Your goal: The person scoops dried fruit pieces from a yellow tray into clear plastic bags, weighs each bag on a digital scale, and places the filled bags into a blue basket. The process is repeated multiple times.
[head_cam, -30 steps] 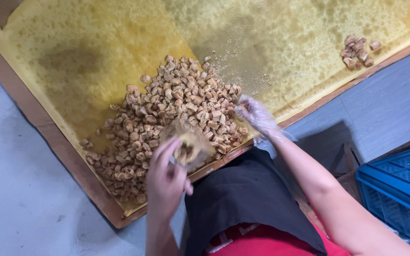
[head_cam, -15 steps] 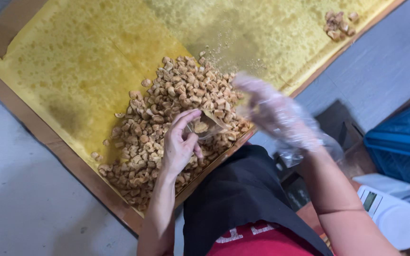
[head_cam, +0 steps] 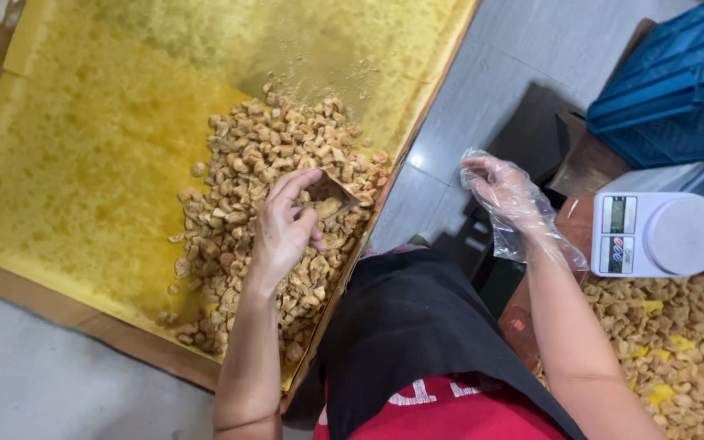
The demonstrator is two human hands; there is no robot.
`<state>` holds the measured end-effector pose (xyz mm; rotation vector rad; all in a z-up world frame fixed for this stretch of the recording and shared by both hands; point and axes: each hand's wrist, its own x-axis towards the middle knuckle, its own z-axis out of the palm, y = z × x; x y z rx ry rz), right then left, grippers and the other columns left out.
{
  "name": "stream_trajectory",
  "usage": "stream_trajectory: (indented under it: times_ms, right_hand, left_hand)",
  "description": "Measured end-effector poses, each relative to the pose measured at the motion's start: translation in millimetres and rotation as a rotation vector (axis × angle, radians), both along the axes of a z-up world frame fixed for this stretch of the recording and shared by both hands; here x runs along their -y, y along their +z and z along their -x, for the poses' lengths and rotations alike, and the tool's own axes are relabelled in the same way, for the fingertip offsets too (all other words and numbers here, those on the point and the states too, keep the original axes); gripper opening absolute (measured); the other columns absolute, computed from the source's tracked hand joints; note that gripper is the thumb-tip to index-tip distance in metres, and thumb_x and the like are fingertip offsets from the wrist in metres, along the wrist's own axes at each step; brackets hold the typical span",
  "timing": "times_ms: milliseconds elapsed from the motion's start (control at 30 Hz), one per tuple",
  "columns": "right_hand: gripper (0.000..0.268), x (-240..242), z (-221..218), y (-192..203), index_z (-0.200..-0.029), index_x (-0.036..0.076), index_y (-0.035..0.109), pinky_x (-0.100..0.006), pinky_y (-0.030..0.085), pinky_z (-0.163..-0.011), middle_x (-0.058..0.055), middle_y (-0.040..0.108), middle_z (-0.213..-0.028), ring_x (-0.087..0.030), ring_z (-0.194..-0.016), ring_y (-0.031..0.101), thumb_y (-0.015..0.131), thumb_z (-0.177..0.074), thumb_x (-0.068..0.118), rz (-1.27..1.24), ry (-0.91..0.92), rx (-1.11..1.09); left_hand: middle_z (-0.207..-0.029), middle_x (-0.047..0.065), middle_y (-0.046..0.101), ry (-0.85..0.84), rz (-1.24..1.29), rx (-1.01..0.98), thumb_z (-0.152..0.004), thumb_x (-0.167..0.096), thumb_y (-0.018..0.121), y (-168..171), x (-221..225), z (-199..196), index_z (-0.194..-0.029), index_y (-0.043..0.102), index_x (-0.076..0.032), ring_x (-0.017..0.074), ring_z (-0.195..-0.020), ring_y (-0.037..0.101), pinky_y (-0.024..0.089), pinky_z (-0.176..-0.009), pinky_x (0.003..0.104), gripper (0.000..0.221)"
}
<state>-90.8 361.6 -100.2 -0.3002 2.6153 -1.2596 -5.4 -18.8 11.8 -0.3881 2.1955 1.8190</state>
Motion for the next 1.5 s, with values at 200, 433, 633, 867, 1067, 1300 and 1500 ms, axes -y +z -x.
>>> stream_trajectory:
  times_ms: [200,433,633,867,1067,1300,1500]
  right_hand:
    - [0.029,64.3,38.9,-68.5,-0.119,0.004,0.069,-0.046,0.056,-0.087,-0.018,0.074,-0.107,-0.034,-0.096,0.07,0.063,-0.091,0.009,-0.106,0.305,-0.152]
    - [0.018,173.6,111.2,-181.3,-0.1,0.006,0.076,-0.049,0.059,-0.08,-0.02,0.074,-0.103,-0.036,-0.096,0.073,0.066,-0.088,0.014,-0.782,0.463,0.053]
    - [0.028,187.8,109.1,-158.5,-0.112,0.007,0.071,-0.048,0.061,-0.078,-0.02,0.074,-0.106,-0.035,-0.095,0.073,0.063,-0.092,0.025,-0.717,0.294,0.279]
    - [0.029,165.1,20.3,53.5,-0.12,0.014,0.061,-0.042,0.054,-0.101,-0.012,0.066,-0.127,-0.023,-0.118,0.064,0.068,-0.101,0.035,0.39,0.065,0.137]
    - [0.03,163.2,-24.5,92.8,-0.116,0.011,0.061,-0.039,0.05,-0.109,-0.011,0.065,-0.138,-0.029,-0.133,0.058,0.077,-0.094,0.022,0.385,0.358,-0.377]
    - [0.019,14.4,-33.9,75.8,-0.121,0.008,0.062,-0.026,0.053,-0.096,-0.011,0.064,-0.137,-0.012,-0.105,0.06,0.067,-0.102,0.008,0.92,-0.465,-0.224]
    - [0.01,-123.1,-128.3,46.3,-0.111,0.006,0.065,-0.024,0.053,-0.086,-0.004,0.072,-0.113,-0.009,-0.096,0.063,0.065,-0.106,0.015,0.572,-1.125,-0.223]
  left_hand:
    - [-0.148,0.018,0.049,0.093,-0.052,-0.075,-0.084,0.014,0.045,17.8,0.5,-4.1,-0.141,0.055,0.002,0.0111,-0.06,0.066,0.065,-0.052,0.024,0.059]
    - [-0.149,0.014,0.048,0.21,-0.063,0.011,-0.086,0.013,0.043,9.7,-6.2,-24.1,-0.141,0.053,0.004,0.0095,-0.059,0.063,0.061,-0.051,0.024,0.056]
    - [-0.149,0.013,0.049,0.209,-0.055,0.026,-0.086,0.01,0.047,38.2,-10.8,-27.2,-0.141,0.053,0.003,0.0089,-0.062,0.065,0.061,-0.052,0.023,0.055]
    - [-0.151,0.007,0.045,0.118,-0.006,0.104,-0.084,0.012,0.048,19.0,-6.6,-10.0,-0.145,0.052,-0.005,0.0088,-0.061,0.066,0.063,-0.048,0.023,0.063]
    - [-0.147,0.008,0.048,0.015,-0.179,-0.003,-0.082,0.016,0.048,-9.4,-16.7,-7.0,-0.142,0.051,0.0,0.0096,-0.06,0.063,0.061,-0.049,0.025,0.063]
    - [-0.145,0.01,0.048,-0.25,-0.34,-0.046,-0.086,0.012,0.045,28.3,-64.0,27.3,-0.139,0.054,0.005,0.0098,-0.059,0.06,0.058,-0.049,0.025,0.054]
    - [-0.141,0.008,0.051,-0.686,-0.137,-0.013,-0.085,0.012,0.048,62.3,-167.0,76.4,-0.135,0.058,0.004,0.0099,-0.06,0.063,0.063,-0.051,0.027,0.052]
